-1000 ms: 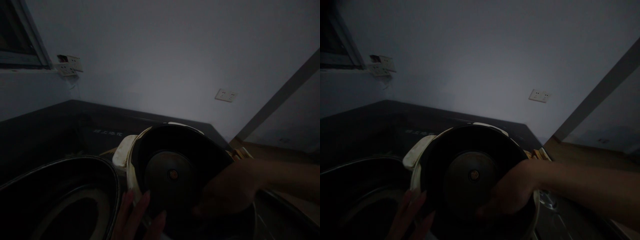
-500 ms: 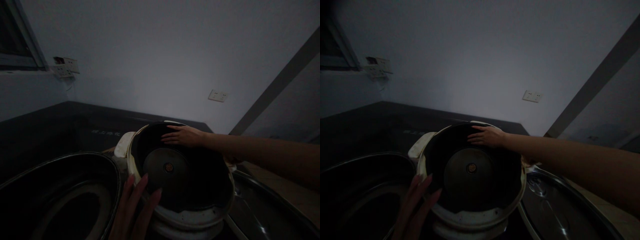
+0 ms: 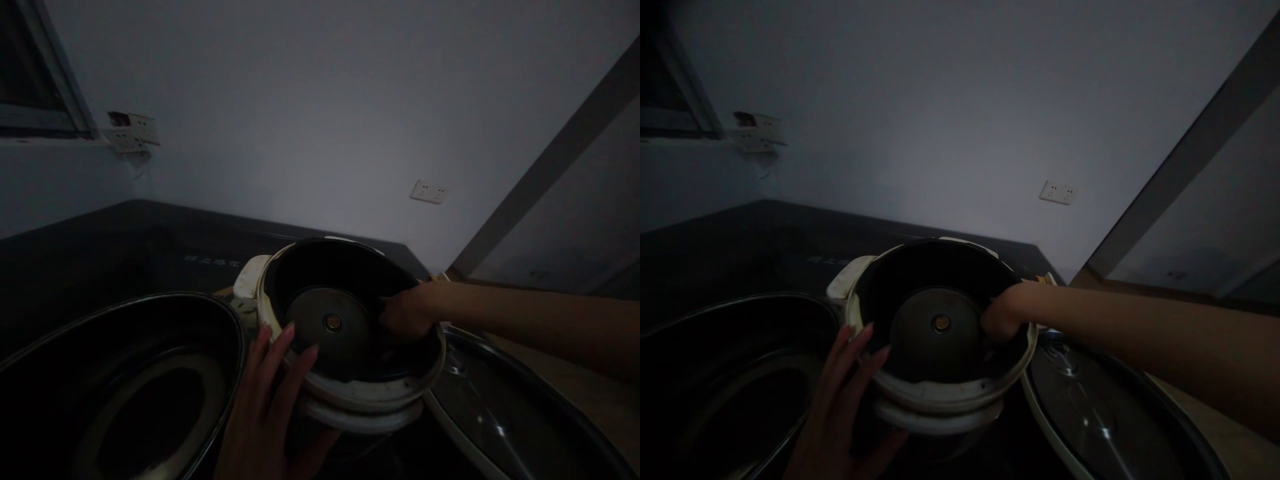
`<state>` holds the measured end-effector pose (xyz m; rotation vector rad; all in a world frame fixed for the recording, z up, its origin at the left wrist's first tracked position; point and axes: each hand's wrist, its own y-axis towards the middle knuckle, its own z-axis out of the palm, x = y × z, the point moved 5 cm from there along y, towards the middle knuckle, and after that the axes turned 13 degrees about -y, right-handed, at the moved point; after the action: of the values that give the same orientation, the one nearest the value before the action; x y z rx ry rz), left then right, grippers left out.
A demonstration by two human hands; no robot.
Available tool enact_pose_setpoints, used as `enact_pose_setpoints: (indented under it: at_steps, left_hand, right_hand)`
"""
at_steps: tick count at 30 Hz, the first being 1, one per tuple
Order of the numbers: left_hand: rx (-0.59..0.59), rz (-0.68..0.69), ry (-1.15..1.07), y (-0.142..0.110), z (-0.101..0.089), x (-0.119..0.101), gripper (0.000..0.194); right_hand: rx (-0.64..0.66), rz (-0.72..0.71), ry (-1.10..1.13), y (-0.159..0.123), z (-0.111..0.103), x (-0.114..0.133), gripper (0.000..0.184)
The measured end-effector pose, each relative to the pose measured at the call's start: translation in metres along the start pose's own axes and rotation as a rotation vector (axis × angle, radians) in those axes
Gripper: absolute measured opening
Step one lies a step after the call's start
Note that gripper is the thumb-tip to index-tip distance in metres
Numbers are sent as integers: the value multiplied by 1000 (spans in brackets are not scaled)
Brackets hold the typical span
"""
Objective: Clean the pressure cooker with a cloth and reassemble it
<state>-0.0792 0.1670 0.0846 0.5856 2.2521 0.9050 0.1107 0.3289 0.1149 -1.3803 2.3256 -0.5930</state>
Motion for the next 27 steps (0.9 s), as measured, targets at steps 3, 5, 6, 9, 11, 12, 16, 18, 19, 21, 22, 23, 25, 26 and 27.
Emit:
enact_pose_setpoints:
  at_steps: [3,5,6,9,11,12,16,18,19,21,22,23,25,26,27]
  left_hand:
    - [-4,-11,-4,2,0,-2,72]
    - [-6,-16,-18,3,0,-3,71]
    - [-7,-23,-23,3,1,-4,70]
    - [-13,-36,-33,4,1,-5,69]
    - [-20,-39,-39,3,1,-6,69]
    - [-25,-38,-42,3,1,-7,69]
    - [-51,-45,-58,1,2,-7,72]
    - [-74,-64,-80,1,2,-5,77]
    - [-88,-77,-96,1,3,-4,80]
    - [-115,-100,-123,1,3,-2,83]
    - [-120,-102,-129,1,3,-2,83]
    - [-122,-97,-129,1,4,-2,82]
    - [-122,-85,-126,1,4,-2,79]
    - [-120,-82,-123,1,3,-3,78]
    - [-112,-82,-118,1,3,-3,77]
  right_hand:
    - [311,-38,345,-8,-23,45,33]
    - [271,-24,586,-10,-49,71,33]
    - [180,19,666,-9,-61,79,32]
    - [-89,104,780,-8,-84,94,34]
    - [-167,91,721,-7,-87,100,34]
    - [-178,79,677,-7,-86,101,34]
    - [-172,34,697,-2,-81,103,38]
    - [-145,66,825,2,-78,103,45]
    - [-117,79,886,3,-77,104,52]
    - [-54,74,929,4,-75,108,67]
    - [-20,60,896,3,-75,110,72]
    - [11,42,836,1,-75,110,74]
    - [67,30,706,-5,-72,103,73]
    - [105,30,662,-8,-67,96,71]
    - [152,27,634,-11,-60,87,68]
